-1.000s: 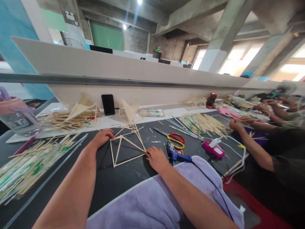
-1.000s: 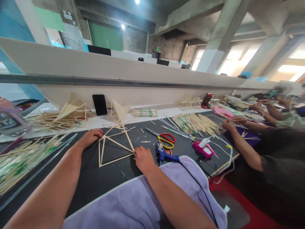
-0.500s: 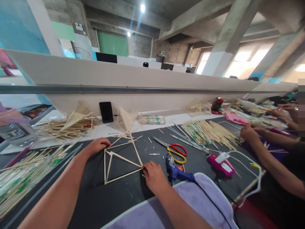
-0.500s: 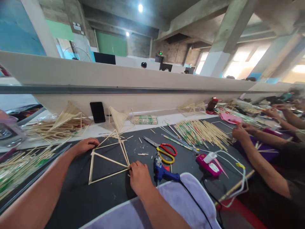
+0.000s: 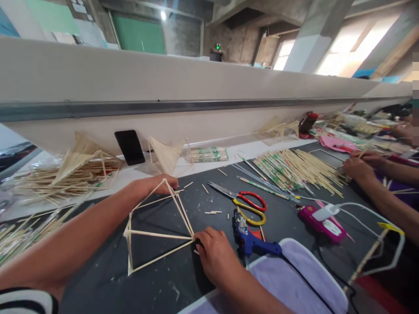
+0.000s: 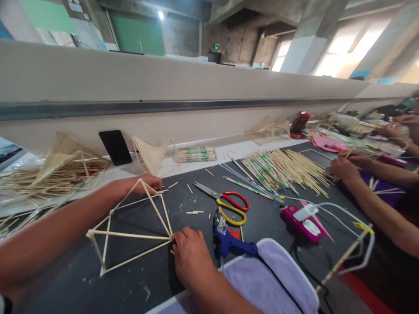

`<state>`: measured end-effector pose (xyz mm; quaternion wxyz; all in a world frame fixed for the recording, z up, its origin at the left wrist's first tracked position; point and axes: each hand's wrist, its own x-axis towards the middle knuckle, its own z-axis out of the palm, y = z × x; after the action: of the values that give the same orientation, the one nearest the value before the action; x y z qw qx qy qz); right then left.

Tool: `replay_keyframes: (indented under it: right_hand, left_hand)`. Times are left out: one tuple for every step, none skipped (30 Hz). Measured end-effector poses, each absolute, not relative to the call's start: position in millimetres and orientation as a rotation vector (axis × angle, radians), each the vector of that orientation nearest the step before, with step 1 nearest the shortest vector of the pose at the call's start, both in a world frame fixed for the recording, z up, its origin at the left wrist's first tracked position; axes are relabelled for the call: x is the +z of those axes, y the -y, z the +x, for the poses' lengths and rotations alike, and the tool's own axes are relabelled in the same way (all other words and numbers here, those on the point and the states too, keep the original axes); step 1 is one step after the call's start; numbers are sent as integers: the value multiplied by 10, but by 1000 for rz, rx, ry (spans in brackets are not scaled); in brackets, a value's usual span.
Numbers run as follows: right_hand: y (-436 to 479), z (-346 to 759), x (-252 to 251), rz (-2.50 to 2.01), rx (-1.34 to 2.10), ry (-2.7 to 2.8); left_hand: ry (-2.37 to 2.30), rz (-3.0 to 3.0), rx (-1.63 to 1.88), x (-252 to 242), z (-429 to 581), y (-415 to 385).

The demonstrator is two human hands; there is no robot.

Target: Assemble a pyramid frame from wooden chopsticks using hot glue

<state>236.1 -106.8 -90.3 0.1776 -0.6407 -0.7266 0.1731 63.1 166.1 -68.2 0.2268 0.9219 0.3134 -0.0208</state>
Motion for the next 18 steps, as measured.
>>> replay_keyframes:
  right_hand:
    - [1066, 2359, -901, -1823, 495, 2054]
    - [1065, 2357, -899, -1832, 496, 2052]
    - [1064, 2354, -896, -1835, 499, 2054]
    - [1065, 2351, -893, -1838, 499, 2055]
    - [1067, 2349, -890, -1839, 496, 2056]
    - [1069, 2348, -887, -1839, 492, 2055]
    - [1072, 2347, -885, -1839, 485, 2053]
    - [1074, 2347, -883, -1837, 477, 2052]
    - [1076, 2347, -883, -1833, 467, 2052]
    - [1077, 2348, -883, -1830, 457, 2053]
    - [1076, 2349, -885, -1826, 451, 2055]
    - [1074, 2350, -888, -1823, 448, 2056]
    - [1072, 2352, -892, -1817, 447, 2055]
    - [1069, 2353, -897, -1806, 448, 2053]
    - [1066, 2355, -903, -1793, 448, 2048]
    - [1064, 2357, -911, -1777, 449, 2048]
    - [1063, 2359, -920, -1763, 447, 2049]
    - [1062, 2361, -929, -1757, 443, 2051]
  left_hand:
    - [-853, 2550, -60, -711, 655, -1663]
    - [-848, 2561, -57, -727, 672, -1666]
    - [-849, 2571, -49, -730, 682, -1671]
    - [-861, 2582, -35, -719, 681, -1680]
    - [-884, 2593, -16, -695, 667, -1691]
    - [-920, 2602, 9, -658, 633, -1704]
    - [-967, 2609, 40, -609, 577, -1716]
    - [-1023, 2615, 74, -552, 496, -1724]
    - [-1083, 2620, 112, -492, 391, -1723]
    - [-1143, 2620, 153, -434, 265, -1709]
    - [-1199, 2617, 180, -385, 124, -1679]
    - [-1242, 2606, 199, -350, -26, -1633]
    - [-1288, 2548, 221, -333, -176, -1569]
    - [-1321, 2464, 208, -336, -319, -1487]
    - [-1350, 2360, 171, -357, -450, -1390]
    - [-1365, 2269, 155, -393, -564, -1281]
    - [-1372, 2210, 130, -437, -658, -1165]
    - [-1363, 2188, 111, -484, -732, -1048]
